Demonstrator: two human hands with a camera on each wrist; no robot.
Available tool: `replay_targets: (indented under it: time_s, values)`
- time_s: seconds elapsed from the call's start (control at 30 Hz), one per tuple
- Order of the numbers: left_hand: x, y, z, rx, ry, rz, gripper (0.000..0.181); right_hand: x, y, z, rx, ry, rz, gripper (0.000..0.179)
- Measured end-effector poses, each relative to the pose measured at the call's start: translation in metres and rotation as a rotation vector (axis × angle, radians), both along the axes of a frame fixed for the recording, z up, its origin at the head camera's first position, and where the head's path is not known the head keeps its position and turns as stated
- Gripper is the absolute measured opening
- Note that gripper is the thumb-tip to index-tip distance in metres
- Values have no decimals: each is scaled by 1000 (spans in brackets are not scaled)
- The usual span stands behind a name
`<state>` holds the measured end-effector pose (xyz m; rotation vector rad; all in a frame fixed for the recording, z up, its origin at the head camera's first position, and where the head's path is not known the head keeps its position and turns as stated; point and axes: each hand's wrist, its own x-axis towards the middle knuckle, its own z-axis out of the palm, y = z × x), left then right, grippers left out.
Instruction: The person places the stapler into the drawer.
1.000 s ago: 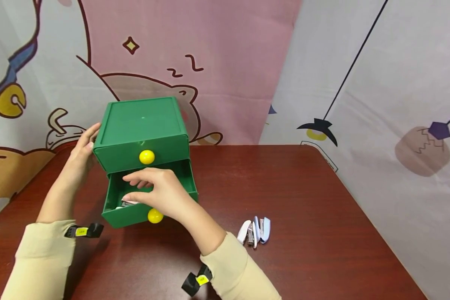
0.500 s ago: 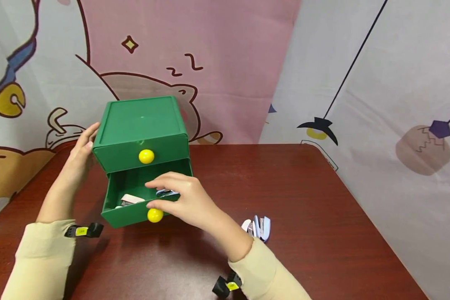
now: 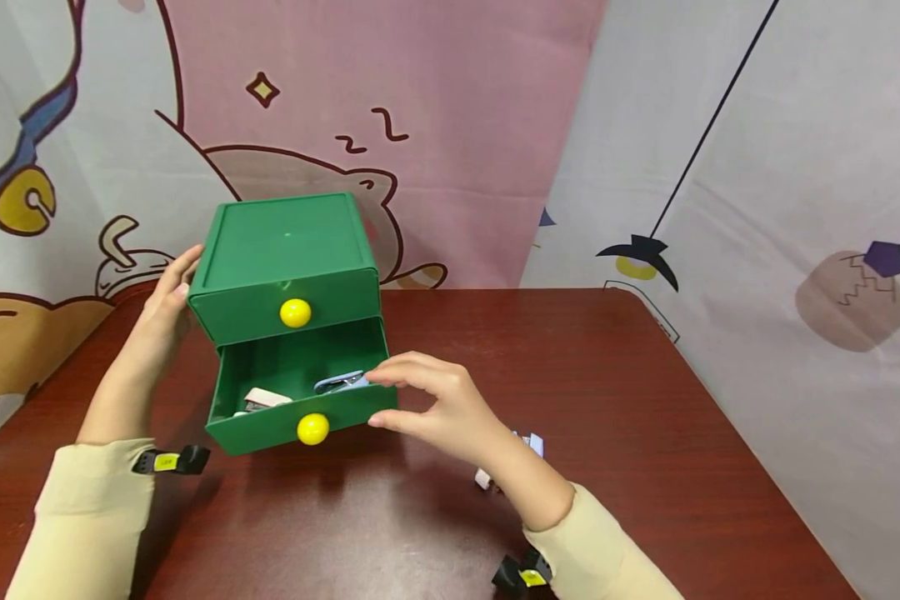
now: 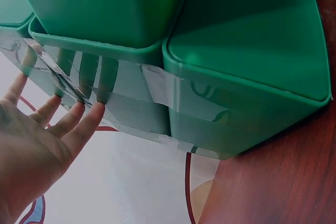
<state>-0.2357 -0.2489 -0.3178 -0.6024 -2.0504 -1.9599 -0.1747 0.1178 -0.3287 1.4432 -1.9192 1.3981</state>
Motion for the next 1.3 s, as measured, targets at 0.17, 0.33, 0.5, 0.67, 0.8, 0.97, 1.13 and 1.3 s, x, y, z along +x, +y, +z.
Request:
replay_targets:
  time_s: [0.17,0.33,0.5,0.67,0.8,0.97,1.13,1.3]
  values:
    - [-1,1,0,13,3,-5,56,-1,22,-7,71,-12,-14,41]
    - [-1,2,0,21,3,-4,56,-2,43,-14,152,-43,-26,46]
    - [-1,1,1,9,-7,1,57,-1,63,-23,240,-115,-55,54]
    - [0,0,0,0,-19,5,57,-2,82,-31,335,-177,-64,60]
    - [-1,0,0,3,-19,7,57,-2,95,-38,387,-205,-53,61]
    - [0,0,0,-8,-22,12,56,-2,109,-44,453,-243,-48,58]
    - [-1,0,0,-8,-17,13,56,-2,118,-48,503,-278,-11,60]
    - [0,0,0,-6,-16,14,56,-7,126,-52,555,-311,56,61]
